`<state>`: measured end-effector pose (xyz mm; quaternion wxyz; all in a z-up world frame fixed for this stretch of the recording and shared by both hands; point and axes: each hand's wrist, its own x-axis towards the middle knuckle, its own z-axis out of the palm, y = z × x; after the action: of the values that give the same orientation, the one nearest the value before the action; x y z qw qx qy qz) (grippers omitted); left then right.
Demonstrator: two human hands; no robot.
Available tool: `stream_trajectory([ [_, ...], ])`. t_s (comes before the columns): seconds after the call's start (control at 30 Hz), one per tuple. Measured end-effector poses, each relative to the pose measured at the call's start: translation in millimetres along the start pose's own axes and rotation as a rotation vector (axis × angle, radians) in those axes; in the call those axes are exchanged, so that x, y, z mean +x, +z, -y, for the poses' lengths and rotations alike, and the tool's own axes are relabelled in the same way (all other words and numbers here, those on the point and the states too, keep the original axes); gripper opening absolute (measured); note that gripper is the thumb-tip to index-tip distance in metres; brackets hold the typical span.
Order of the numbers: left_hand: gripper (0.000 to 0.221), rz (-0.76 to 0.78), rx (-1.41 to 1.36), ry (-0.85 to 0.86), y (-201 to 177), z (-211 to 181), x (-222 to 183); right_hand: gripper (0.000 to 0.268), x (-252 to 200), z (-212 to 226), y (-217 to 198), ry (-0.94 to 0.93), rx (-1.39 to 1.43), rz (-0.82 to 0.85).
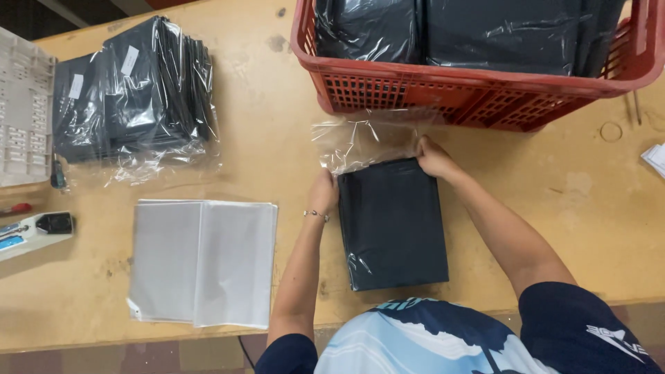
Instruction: Package black items into clear plastic sleeves and apply labels.
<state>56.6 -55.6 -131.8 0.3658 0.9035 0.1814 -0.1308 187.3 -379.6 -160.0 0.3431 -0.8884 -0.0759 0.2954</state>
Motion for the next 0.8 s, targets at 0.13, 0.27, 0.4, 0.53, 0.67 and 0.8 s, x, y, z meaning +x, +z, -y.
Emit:
stream_trajectory([
  [0.13, 0.029, 0.113, -0.201, -0.062, 46, 62, 30, 0.019, 17, -37, 18, 0.061, 0.035, 0.010],
  [0.27, 0.037, 0.165, -0.491, -0.222, 57, 56, -8, 0.012, -11, -24, 27, 0.169, 0.344, -0.003],
  [0.4, 0.041, 0.168, -0.596, -0.136, 83, 84, -20, 0.028, -13, -28, 37, 0.105, 0.310, 0.135],
  [0.53, 0.043, 0.185, -0.503, -0.097, 44, 44, -58, 0.022, -18, -26, 31, -0.027, 0.258, 0.213],
  [0.67, 0.029, 0.173, -0.538, -0.043, 46, 52, -68, 0.023, -27, -30, 29, -0.123, 0.223, 0.300],
  [0.8, 0.022, 0.173, -0.402, -0.084, 26, 43, -84, 0.024, -47, -49, 52, 0.060, 0.561, 0.171],
])
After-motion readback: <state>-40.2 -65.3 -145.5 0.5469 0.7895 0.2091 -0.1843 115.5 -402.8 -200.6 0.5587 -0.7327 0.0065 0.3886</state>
